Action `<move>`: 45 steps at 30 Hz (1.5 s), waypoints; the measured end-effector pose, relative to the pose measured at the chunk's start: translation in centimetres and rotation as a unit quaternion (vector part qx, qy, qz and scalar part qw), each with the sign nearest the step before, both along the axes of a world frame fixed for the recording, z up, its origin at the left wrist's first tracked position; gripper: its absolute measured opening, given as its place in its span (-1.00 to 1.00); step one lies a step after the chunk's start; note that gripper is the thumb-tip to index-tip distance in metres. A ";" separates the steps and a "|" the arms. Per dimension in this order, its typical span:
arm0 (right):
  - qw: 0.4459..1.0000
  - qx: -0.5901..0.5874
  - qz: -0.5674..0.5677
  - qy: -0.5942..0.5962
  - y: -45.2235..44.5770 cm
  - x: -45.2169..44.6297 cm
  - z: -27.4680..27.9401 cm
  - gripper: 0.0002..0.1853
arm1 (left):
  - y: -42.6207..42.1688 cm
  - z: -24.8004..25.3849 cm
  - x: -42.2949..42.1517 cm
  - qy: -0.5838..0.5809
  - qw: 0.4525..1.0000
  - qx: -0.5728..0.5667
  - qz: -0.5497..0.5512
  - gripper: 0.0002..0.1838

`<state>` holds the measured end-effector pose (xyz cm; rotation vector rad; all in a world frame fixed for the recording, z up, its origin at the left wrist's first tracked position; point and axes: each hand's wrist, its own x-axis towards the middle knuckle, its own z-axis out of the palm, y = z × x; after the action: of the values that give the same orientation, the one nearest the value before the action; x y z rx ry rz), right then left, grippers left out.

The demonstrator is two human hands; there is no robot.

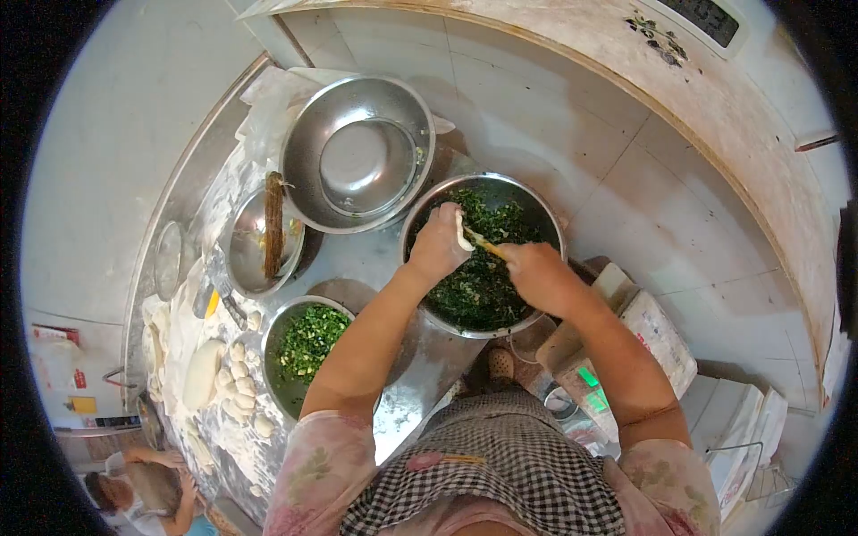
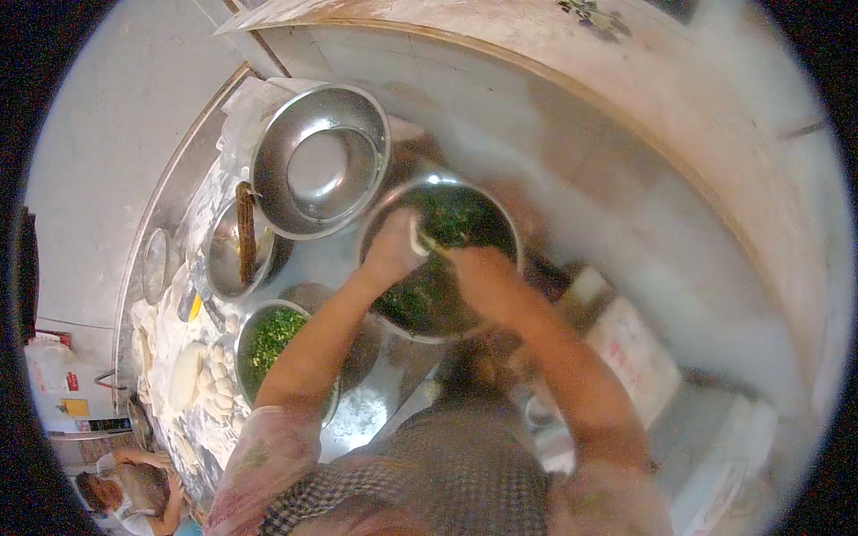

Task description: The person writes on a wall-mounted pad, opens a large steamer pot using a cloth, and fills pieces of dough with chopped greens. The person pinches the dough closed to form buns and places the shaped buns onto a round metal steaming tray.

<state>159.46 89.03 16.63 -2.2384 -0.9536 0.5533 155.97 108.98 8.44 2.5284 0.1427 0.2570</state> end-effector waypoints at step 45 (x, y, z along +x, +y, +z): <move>0.962 0.241 0.093 -0.084 -2.2 -2.2 5.9 -0.55 | -0.5 11.8 -9.3 0.002 0.812 -0.573 -0.112 -0.29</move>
<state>157.27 86.84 22.54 -1.7871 -1.2425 0.1796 146.68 108.49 20.26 1.3092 -0.0140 0.0272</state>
